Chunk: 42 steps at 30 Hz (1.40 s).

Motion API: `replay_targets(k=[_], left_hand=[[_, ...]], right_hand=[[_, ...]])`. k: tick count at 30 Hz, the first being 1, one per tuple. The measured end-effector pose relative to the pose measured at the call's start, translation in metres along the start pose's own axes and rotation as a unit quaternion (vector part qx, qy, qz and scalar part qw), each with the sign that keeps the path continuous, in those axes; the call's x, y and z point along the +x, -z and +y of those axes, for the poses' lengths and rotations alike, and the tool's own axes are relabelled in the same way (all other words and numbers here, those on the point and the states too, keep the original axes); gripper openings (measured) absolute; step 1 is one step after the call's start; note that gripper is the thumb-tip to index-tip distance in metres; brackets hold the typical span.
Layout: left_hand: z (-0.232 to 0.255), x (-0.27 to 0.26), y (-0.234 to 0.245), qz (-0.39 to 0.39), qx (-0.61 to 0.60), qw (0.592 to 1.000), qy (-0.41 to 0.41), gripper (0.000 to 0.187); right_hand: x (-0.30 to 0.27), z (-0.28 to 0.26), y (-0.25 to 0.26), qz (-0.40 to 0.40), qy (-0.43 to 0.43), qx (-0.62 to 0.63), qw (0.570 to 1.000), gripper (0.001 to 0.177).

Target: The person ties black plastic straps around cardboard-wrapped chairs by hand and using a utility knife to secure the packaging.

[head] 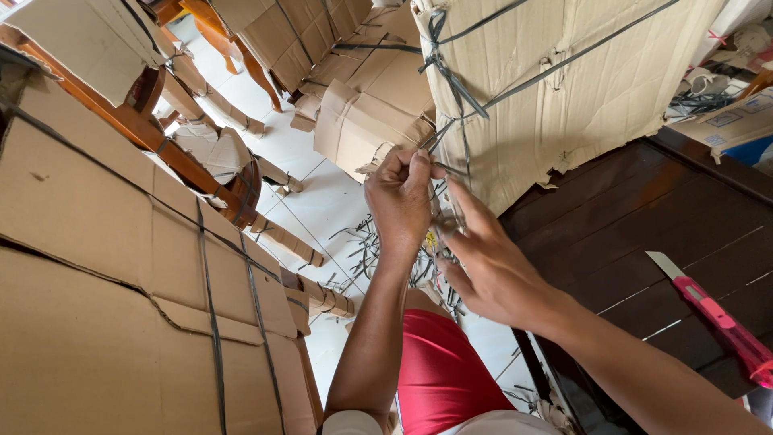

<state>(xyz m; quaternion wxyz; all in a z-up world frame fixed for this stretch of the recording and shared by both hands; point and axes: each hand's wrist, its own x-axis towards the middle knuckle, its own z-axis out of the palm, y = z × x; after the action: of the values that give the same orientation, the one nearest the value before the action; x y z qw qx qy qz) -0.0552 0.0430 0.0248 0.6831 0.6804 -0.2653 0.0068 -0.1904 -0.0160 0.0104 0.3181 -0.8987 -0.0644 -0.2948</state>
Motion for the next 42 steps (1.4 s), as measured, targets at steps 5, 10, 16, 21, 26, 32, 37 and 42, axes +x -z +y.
replay_targets(k=[5,10,16,21,26,32,37,42], left_hand=[[-0.016,0.000,0.001,0.007,0.016,0.999,-0.042,0.023],[-0.018,-0.003,-0.003,0.023,-0.003,0.997,-0.079,0.017],[-0.021,-0.003,-0.002,0.014,-0.009,0.991,-0.134,0.015],[-0.021,-0.003,-0.001,0.040,-0.011,0.996,-0.081,0.009],[-0.043,0.001,-0.003,0.047,-0.013,0.996,-0.080,0.009],[-0.047,0.001,-0.008,0.063,-0.030,0.991,-0.111,0.010],[-0.046,-0.002,-0.013,0.058,-0.058,0.988,-0.131,0.016],[-0.047,-0.005,-0.012,0.005,-0.049,0.990,-0.135,0.024]], right_hand=[[-0.015,-0.012,0.047,-0.117,-0.058,-0.155,0.979,0.036],[0.000,0.013,0.058,0.138,-0.023,-0.171,0.975,0.022],[0.038,0.034,0.028,0.066,-0.038,-0.119,0.990,0.048],[0.052,0.041,0.022,0.076,-0.062,-0.167,0.981,0.036],[0.053,0.050,0.015,0.050,-0.071,-0.235,0.968,0.035],[0.050,0.058,0.000,0.098,-0.091,-0.210,0.968,0.021],[0.054,0.049,0.010,0.075,-0.180,-0.122,0.973,0.023],[0.058,0.034,0.016,0.112,-0.241,0.054,0.963,0.023]])
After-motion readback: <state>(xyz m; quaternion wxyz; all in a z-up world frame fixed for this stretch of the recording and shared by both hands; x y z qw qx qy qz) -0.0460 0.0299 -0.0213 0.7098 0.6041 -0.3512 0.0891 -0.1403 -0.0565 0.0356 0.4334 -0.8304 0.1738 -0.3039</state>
